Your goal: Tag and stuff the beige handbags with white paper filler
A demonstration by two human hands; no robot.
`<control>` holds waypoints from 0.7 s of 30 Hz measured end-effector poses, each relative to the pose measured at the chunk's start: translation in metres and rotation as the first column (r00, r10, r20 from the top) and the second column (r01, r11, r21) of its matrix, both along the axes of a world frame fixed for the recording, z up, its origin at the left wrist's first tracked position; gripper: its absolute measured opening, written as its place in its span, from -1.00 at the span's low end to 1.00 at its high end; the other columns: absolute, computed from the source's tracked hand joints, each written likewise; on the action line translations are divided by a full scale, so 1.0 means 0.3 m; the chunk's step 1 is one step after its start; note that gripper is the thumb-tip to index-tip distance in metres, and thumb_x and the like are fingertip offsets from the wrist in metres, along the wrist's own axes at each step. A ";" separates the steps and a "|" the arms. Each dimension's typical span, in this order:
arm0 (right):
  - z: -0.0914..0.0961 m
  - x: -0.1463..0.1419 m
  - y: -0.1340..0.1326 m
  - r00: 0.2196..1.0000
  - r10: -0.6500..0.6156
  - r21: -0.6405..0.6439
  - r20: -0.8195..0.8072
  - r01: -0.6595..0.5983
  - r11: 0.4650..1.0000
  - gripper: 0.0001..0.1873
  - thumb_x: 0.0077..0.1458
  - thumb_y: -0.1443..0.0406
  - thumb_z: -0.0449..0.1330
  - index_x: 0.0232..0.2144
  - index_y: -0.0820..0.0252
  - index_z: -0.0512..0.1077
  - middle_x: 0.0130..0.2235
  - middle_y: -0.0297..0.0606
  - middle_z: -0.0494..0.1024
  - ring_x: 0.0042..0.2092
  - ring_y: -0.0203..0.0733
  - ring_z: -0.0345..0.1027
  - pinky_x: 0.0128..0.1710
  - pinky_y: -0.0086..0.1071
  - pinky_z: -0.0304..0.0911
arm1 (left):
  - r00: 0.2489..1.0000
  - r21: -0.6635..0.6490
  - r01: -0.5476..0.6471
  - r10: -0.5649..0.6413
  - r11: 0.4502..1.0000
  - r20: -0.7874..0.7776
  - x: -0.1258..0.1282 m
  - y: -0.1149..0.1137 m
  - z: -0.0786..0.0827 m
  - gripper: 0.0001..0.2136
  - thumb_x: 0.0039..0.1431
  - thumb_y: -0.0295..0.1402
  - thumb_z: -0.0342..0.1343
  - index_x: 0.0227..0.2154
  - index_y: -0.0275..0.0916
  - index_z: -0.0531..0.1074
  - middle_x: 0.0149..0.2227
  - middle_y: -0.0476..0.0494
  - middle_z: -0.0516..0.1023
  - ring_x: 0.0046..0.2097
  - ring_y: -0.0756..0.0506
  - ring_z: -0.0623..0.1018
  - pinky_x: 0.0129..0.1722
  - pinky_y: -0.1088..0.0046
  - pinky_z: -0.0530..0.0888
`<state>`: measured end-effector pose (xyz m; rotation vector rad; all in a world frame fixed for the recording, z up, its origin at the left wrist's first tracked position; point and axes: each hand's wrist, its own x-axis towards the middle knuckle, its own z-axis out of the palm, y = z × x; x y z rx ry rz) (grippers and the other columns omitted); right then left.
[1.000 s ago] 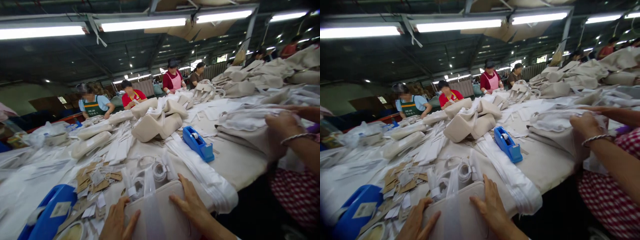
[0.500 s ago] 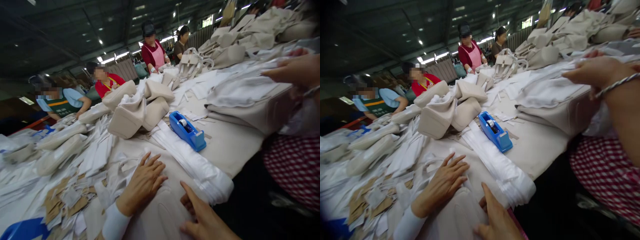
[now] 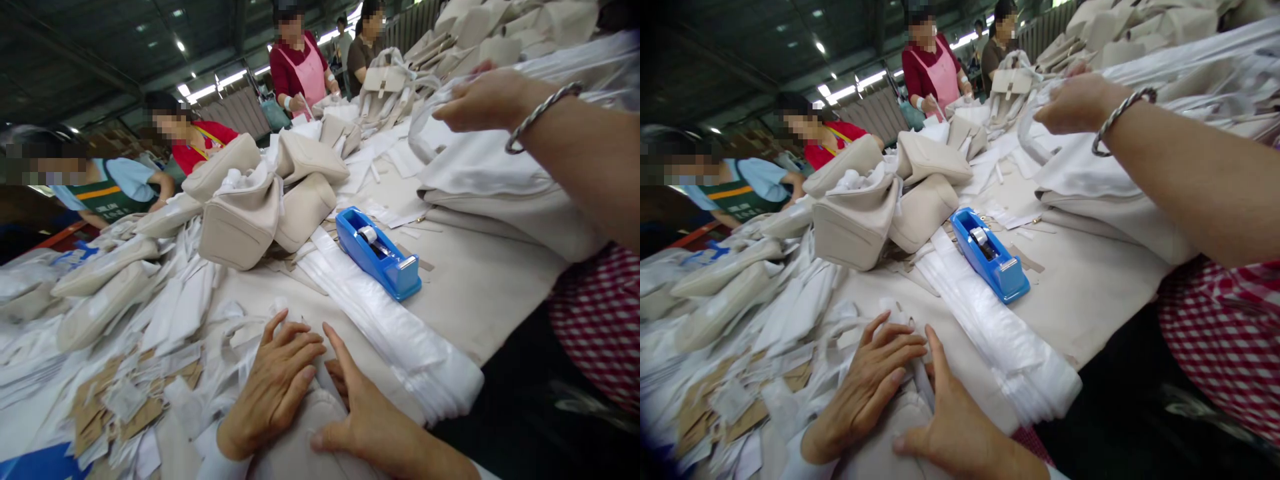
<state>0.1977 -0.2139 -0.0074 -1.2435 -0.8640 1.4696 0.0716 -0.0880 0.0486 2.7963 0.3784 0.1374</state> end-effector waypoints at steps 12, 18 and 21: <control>-0.034 0.040 -0.062 0.984 0.114 0.179 -0.138 -0.089 0.980 0.40 -0.23 0.37 0.44 0.35 -0.09 -0.47 0.38 -0.20 -0.03 0.36 -0.04 -0.08 0.32 -0.09 -0.10 | 1.000 -0.003 -0.006 0.006 1.000 0.021 0.012 0.007 -0.003 -0.88 0.21 -0.40 -0.04 -0.34 -0.19 0.41 -0.28 -0.06 0.55 0.15 -0.15 0.39 0.34 0.05 -0.11; -0.074 0.070 -0.149 0.932 0.101 0.013 -0.347 -0.103 0.995 0.46 -0.26 0.22 0.47 0.35 0.00 -0.54 0.19 -0.05 0.27 0.09 -0.03 0.33 0.10 -0.13 0.22 | 1.000 0.018 -0.006 0.006 1.000 0.029 0.001 0.018 -0.013 -0.92 0.16 -0.41 -0.01 -0.34 -0.19 0.38 -0.25 -0.07 0.54 0.15 -0.15 0.39 0.33 0.06 -0.10; -0.136 0.025 -0.185 0.966 0.023 -0.049 -0.258 -0.037 0.998 0.34 -0.22 0.19 0.41 0.37 -0.03 -0.41 0.11 -0.09 0.31 -0.10 -0.09 0.40 -0.06 -0.18 0.31 | 0.999 0.004 -0.014 0.014 1.000 0.029 0.011 0.014 -0.009 -0.91 0.16 -0.41 -0.02 -0.35 -0.18 0.38 -0.26 -0.07 0.54 0.14 -0.16 0.41 0.32 0.06 -0.09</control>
